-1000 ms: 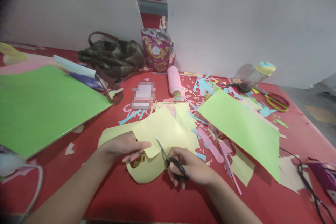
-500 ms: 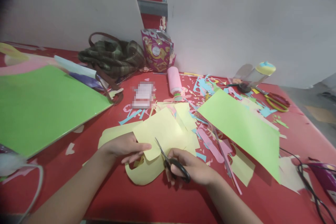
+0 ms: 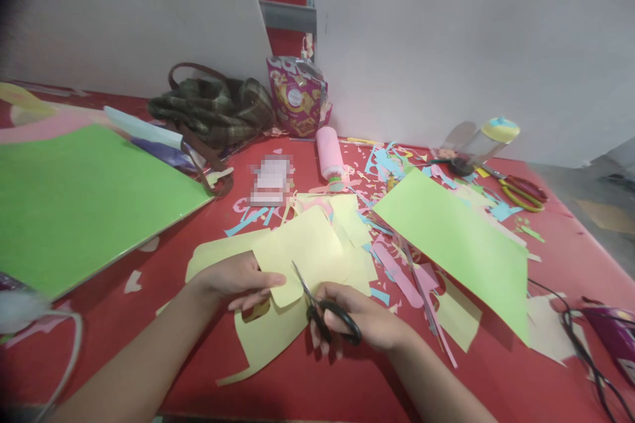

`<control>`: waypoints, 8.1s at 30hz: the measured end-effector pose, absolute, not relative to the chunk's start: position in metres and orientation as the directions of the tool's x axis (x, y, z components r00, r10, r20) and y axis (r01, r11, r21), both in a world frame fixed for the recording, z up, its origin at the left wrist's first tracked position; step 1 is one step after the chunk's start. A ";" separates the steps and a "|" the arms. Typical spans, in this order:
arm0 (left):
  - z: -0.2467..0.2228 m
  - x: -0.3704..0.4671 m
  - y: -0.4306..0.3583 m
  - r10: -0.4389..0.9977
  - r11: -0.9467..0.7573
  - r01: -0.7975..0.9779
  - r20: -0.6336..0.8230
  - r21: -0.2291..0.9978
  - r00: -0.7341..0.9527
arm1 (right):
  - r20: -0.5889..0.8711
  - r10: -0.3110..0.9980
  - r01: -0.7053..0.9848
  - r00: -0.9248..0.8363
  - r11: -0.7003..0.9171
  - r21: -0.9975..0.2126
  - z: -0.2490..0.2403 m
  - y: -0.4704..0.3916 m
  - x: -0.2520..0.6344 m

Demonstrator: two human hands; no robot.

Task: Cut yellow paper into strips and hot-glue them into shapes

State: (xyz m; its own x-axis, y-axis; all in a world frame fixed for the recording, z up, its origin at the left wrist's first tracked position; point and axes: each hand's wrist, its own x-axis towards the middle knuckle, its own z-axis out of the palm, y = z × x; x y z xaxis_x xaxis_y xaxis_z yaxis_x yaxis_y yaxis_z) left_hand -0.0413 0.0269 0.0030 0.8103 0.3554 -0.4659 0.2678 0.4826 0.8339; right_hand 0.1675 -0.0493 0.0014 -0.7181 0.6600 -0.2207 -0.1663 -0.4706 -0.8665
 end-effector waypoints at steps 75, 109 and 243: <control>0.002 -0.039 0.026 0.385 0.514 0.223 -0.455 0.828 0.803 | -0.294 0.701 -0.118 -0.650 -0.475 -0.872 -0.007 -0.051 0.164; -0.005 -0.033 0.023 0.316 0.579 0.182 -0.424 0.795 0.848 | -0.211 0.730 -0.209 -0.650 -0.439 -0.874 -0.008 -0.053 0.160; -0.033 -0.022 0.021 -0.161 0.798 0.345 -0.378 0.494 0.912 | -0.324 0.734 -0.074 -0.597 -0.452 -0.889 0.004 -0.051 0.155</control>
State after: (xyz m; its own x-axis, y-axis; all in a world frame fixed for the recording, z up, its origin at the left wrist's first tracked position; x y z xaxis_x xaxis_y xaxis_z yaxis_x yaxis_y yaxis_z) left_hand -0.0217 0.0210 -0.0334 0.9119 -0.1607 -0.3775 0.3451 0.7982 0.4938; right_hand 0.1550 -0.0510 0.0044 -0.5967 0.7342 -0.3240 -0.0739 -0.4523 -0.8888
